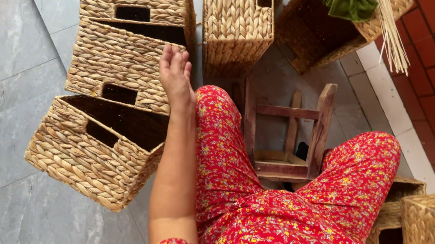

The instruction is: The person sits on the floor weaving and repairing a water hyacinth basket, tucking reed strands into the woven side and pressing them into place. They trim excess reed with scissors, then wipe the basket surface with a green cloth, turning the basket to reach different sides.

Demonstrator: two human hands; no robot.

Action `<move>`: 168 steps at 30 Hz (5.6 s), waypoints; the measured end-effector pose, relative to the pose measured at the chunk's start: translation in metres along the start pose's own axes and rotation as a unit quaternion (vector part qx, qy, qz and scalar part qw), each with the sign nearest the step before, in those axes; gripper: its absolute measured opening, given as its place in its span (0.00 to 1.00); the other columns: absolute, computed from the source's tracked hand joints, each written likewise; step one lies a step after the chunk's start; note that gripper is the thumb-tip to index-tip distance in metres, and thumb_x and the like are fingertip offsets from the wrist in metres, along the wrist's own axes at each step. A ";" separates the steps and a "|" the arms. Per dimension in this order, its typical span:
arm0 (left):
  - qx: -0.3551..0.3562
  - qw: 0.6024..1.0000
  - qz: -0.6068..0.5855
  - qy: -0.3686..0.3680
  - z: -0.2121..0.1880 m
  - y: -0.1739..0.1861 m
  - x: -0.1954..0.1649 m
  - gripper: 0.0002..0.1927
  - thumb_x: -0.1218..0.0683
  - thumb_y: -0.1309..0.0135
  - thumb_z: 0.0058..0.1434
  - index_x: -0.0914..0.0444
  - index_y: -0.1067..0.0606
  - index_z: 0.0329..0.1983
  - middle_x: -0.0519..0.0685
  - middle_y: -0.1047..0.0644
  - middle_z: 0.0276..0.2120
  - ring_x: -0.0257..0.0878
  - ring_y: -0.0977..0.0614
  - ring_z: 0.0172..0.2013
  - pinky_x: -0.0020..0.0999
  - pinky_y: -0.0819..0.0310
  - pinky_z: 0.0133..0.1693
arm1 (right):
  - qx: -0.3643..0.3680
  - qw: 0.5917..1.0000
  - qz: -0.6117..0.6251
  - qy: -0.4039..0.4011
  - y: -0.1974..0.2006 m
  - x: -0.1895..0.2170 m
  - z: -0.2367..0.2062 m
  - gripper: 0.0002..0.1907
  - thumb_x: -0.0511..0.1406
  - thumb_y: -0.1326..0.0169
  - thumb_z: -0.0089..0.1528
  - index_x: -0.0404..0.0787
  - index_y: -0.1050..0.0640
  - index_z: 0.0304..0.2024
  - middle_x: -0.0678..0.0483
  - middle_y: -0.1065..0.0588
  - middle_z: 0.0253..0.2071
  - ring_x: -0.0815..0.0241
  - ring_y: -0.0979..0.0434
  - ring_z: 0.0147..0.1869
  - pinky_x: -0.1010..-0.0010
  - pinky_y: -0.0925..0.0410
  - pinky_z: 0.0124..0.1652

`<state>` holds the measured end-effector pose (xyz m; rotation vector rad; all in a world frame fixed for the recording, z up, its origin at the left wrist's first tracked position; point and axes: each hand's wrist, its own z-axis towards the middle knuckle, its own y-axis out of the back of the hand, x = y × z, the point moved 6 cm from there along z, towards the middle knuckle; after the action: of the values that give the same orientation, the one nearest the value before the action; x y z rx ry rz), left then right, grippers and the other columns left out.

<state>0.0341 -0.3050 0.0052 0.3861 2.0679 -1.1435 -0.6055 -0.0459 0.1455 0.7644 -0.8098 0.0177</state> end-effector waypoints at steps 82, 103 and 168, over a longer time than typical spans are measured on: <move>0.457 0.886 0.030 -0.072 -0.350 -0.105 -0.049 0.40 0.72 0.57 0.60 0.61 0.39 0.77 0.52 0.24 0.61 0.39 0.23 0.61 0.27 0.26 0.52 | 0.323 0.867 0.222 0.307 0.041 0.300 -0.115 0.39 0.33 0.30 0.51 0.42 0.27 0.65 0.48 0.28 0.53 0.57 0.24 0.53 0.72 0.29 0.46; 0.523 0.813 -0.011 0.255 -0.451 -0.038 0.013 0.39 0.68 0.47 0.51 0.66 0.38 0.69 0.57 0.25 0.54 0.45 0.23 0.55 0.36 0.25 0.53 | 0.425 0.852 0.305 -0.023 0.129 0.167 -0.207 0.40 0.29 0.31 0.48 0.40 0.25 0.64 0.59 0.29 0.48 0.72 0.30 0.44 0.83 0.34 0.39; 0.406 0.886 0.074 0.210 -0.377 -0.057 0.028 0.18 0.58 0.40 0.65 0.72 0.26 0.55 0.49 0.22 0.36 0.34 0.21 0.32 0.29 0.24 0.37 | 0.452 0.855 0.090 0.239 0.024 0.284 -0.123 0.17 0.32 0.38 0.62 0.39 0.22 0.54 0.54 0.19 0.39 0.67 0.17 0.43 0.74 0.26 0.43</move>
<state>-0.1883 -0.0284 0.1471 1.2644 1.7397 -1.9266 -0.3327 -0.0272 0.2928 1.4913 -0.3510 0.7814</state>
